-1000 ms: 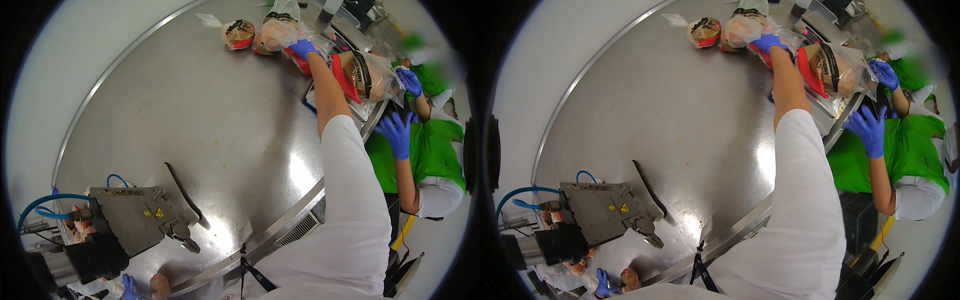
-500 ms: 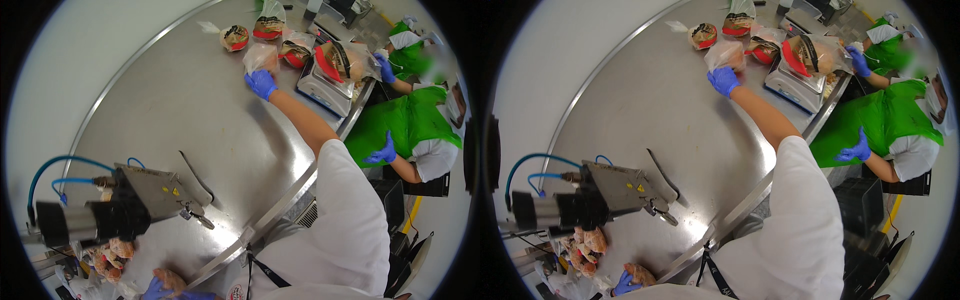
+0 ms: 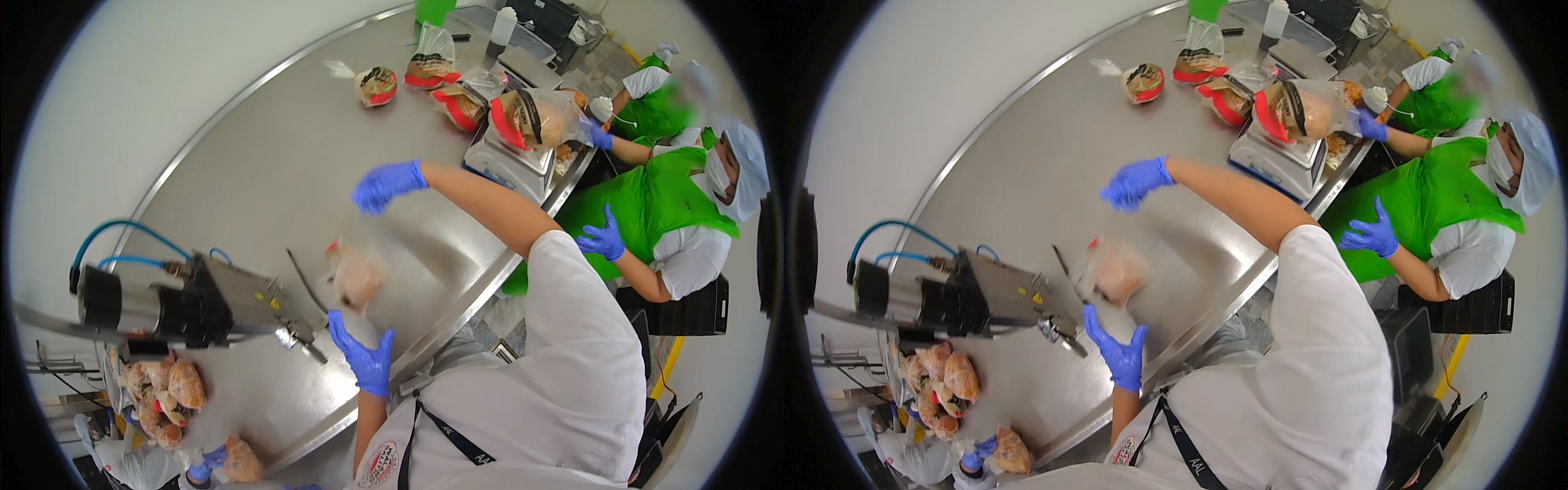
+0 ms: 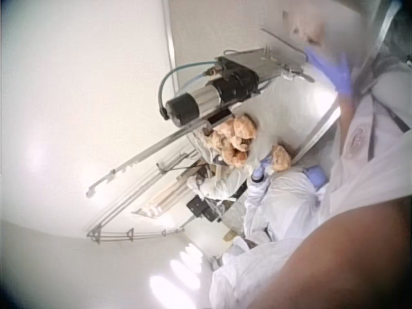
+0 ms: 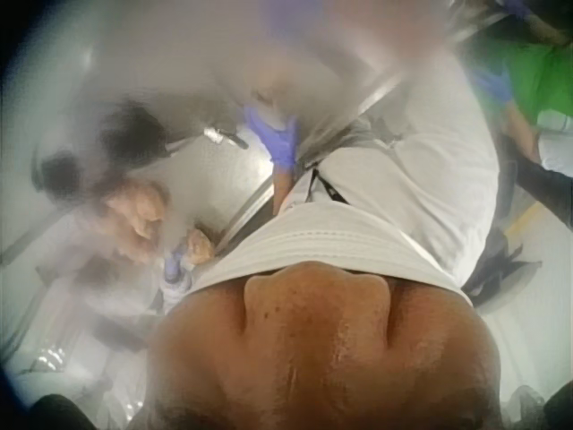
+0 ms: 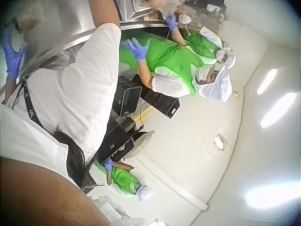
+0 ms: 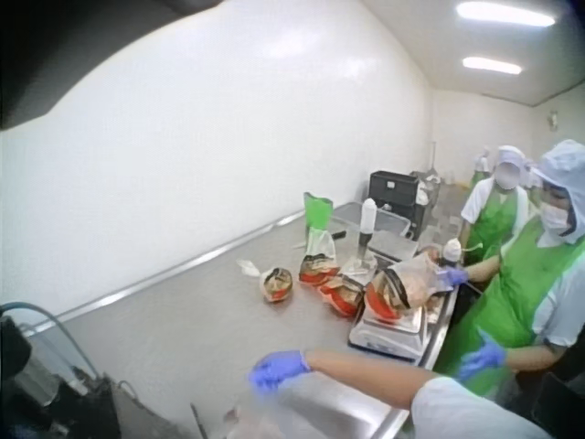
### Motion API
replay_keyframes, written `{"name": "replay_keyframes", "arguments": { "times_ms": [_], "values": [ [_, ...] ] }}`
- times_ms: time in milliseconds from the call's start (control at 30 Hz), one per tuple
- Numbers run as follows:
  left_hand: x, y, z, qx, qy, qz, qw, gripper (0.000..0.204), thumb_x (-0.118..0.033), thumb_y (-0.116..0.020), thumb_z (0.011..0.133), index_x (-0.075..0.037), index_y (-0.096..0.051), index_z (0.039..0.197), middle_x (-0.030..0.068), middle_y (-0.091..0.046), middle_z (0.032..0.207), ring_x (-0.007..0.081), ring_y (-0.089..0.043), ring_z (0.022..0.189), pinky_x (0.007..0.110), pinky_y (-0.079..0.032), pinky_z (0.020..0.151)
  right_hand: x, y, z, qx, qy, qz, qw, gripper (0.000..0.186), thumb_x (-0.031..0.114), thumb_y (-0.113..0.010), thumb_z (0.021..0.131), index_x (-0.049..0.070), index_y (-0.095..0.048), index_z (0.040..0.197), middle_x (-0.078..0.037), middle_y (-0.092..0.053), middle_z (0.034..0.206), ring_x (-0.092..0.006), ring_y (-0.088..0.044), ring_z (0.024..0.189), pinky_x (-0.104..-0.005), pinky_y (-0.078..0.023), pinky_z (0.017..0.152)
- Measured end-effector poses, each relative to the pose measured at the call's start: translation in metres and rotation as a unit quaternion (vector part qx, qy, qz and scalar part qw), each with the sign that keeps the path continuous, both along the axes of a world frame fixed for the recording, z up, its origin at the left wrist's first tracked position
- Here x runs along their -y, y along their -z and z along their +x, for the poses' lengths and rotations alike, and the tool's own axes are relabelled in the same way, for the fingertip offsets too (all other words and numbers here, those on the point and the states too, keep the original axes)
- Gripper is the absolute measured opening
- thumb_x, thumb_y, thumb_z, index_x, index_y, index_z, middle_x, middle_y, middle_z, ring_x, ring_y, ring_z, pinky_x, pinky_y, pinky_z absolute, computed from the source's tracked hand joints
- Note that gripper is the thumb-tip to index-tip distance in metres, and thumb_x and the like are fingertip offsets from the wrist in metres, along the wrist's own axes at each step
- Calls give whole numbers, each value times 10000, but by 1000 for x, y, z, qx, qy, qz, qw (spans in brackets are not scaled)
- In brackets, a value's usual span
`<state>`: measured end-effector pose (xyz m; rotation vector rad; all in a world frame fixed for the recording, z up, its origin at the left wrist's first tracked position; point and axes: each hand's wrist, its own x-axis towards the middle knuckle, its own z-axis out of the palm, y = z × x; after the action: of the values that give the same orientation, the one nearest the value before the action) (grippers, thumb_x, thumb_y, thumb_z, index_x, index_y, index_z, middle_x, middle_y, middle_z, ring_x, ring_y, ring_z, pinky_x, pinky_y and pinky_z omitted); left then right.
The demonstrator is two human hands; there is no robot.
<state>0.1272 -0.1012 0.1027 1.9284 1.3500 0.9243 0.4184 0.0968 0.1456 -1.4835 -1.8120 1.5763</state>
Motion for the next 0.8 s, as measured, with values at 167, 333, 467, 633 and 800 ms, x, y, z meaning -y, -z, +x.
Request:
{"name": "replay_keyframes", "arguments": {
  "times_ms": [167,333,467,633,800],
  "values": [
    [-46,63,64,56,-178,-52,981,1121,-223,-825,571,22,-93,1383,219,-148,1415,340,-192,1307,407,-180,1083,-119,30,195,456,317,278,784,473,471,-601,751,80,-620,1018,-127,-615,1033,-264,-588,957,-355,-476,803],
    [-67,77,84,-40,-292,-45,954,1060,-158,-811,563,30,-142,1363,210,-236,1352,349,-282,1239,425,-238,1061,-144,45,353,570,592,11,570,593,514,-580,744,122,-541,1187,-150,-461,1281,-285,-371,1242,-565,-242,995],
    [-67,82,89,-115,-327,-49,937,1011,-126,-801,561,36,-178,1342,200,-286,1302,348,-318,1187,426,-272,1034,-153,81,410,412,590,-113,685,515,404,-512,818,112,-501,1242,-143,-429,1324,-282,-419,1218,-529,-201,1034],
    [-63,99,93,-140,-365,-47,919,1050,-223,-808,603,48,-125,1352,240,-218,1321,366,-293,1201,441,-261,1023,-182,139,434,281,658,-45,697,627,554,-412,827,73,-522,1213,-176,-466,1276,-285,-462,1184,-416,-327,997],
    [-74,98,99,-173,-339,-32,924,1049,-251,-804,603,51,-129,1348,240,-235,1312,373,-295,1206,441,-265,1019,-229,155,479,263,545,28,796,729,650,-297,824,75,-515,1216,-233,-472,1235,-362,-452,1164,-418,-339,981]
  ]
}}
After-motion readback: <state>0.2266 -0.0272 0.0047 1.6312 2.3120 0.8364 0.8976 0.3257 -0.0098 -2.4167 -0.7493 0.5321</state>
